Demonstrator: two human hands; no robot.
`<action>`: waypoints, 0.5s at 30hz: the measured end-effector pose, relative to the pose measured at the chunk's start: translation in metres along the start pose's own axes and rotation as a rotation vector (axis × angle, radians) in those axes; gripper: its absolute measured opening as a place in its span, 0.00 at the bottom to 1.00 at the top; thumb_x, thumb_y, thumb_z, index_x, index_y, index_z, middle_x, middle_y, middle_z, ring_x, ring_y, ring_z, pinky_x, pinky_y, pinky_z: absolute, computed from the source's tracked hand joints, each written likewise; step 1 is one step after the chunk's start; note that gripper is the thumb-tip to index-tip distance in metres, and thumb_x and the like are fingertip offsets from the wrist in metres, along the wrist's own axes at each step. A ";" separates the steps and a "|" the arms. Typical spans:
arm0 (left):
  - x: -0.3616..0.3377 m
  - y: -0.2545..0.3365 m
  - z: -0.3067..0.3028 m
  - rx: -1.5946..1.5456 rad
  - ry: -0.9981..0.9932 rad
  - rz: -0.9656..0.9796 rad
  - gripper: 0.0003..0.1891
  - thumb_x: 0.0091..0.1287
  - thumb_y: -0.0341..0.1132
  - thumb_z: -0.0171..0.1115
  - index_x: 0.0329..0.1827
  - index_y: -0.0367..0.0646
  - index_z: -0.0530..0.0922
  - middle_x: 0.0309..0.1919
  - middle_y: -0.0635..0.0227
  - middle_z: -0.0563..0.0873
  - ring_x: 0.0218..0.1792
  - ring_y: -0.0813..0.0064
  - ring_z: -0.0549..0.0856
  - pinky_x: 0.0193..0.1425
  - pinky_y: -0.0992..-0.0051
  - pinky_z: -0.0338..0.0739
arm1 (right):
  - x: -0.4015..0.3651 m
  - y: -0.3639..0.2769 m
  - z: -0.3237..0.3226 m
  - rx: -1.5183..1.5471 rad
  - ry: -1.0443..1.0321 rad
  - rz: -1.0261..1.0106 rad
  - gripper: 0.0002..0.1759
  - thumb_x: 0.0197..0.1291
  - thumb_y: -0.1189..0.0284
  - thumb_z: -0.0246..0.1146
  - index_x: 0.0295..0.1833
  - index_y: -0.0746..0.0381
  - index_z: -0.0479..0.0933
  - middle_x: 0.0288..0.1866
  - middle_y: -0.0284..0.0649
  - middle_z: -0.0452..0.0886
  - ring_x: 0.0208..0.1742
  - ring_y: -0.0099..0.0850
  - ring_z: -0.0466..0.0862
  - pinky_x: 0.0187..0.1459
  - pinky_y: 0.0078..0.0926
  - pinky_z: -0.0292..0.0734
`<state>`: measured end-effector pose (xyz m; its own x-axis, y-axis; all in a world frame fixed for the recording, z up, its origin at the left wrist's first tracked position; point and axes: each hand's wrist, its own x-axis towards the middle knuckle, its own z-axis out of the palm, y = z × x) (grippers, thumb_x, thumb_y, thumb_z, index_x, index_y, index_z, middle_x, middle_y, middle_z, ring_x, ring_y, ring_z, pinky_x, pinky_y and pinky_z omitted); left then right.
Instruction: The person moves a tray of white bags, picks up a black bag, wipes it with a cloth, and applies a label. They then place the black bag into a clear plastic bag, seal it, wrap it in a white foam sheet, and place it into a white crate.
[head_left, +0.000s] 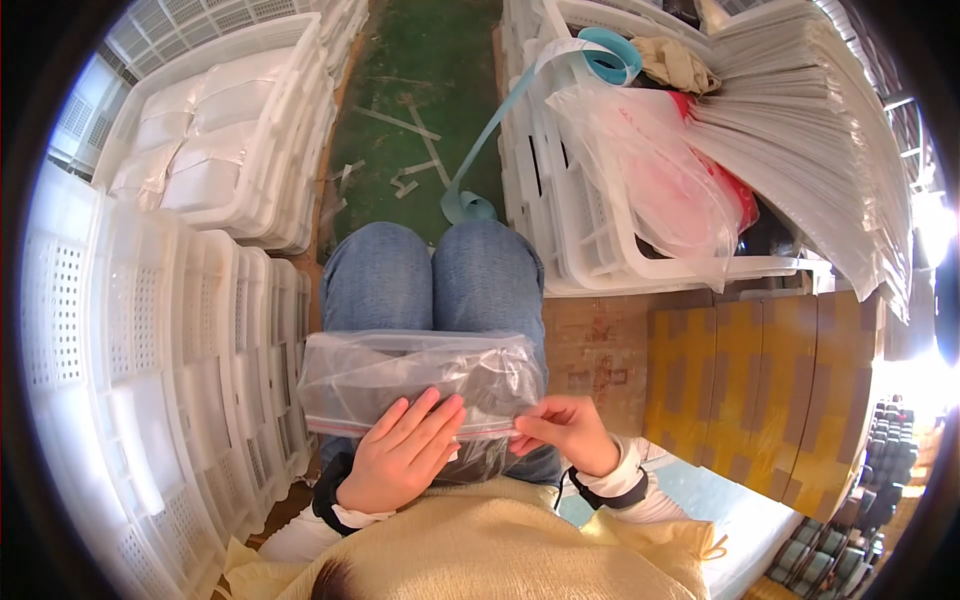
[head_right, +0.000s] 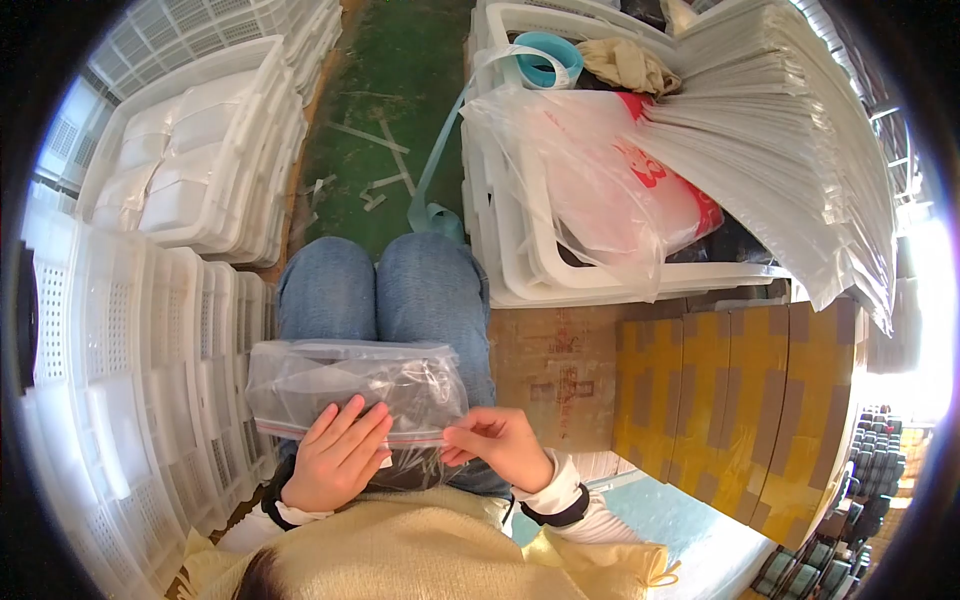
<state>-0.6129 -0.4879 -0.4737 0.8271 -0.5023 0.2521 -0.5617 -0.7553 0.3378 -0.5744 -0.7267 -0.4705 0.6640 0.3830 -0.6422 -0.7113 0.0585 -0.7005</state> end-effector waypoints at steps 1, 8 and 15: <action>0.000 0.000 0.000 -0.004 -0.004 -0.003 0.19 0.59 0.37 0.62 0.53 0.40 0.78 0.57 0.67 0.78 0.63 0.65 0.71 0.70 0.64 0.57 | 0.000 -0.001 -0.003 -0.002 0.001 -0.001 0.05 0.59 0.79 0.61 0.36 0.71 0.78 0.31 0.46 0.83 0.31 0.33 0.85 0.35 0.26 0.82; 0.000 -0.002 0.002 -0.016 0.010 0.000 0.20 0.58 0.37 0.63 0.53 0.40 0.78 0.56 0.66 0.79 0.63 0.65 0.72 0.69 0.64 0.58 | 0.001 -0.007 -0.001 0.035 -0.046 0.056 0.05 0.59 0.78 0.61 0.36 0.71 0.78 0.30 0.45 0.83 0.31 0.30 0.84 0.35 0.23 0.82; 0.000 -0.003 0.003 -0.041 0.032 -0.014 0.21 0.57 0.37 0.64 0.53 0.37 0.77 0.56 0.63 0.79 0.62 0.63 0.73 0.68 0.64 0.60 | 0.010 0.001 0.013 0.017 -0.080 0.043 0.08 0.59 0.77 0.62 0.41 0.71 0.78 0.34 0.45 0.82 0.34 0.30 0.84 0.36 0.23 0.82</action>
<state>-0.6116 -0.4866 -0.4773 0.8343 -0.4772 0.2760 -0.5507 -0.7441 0.3782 -0.5710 -0.7111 -0.4736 0.6125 0.4578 -0.6444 -0.7432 0.0556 -0.6668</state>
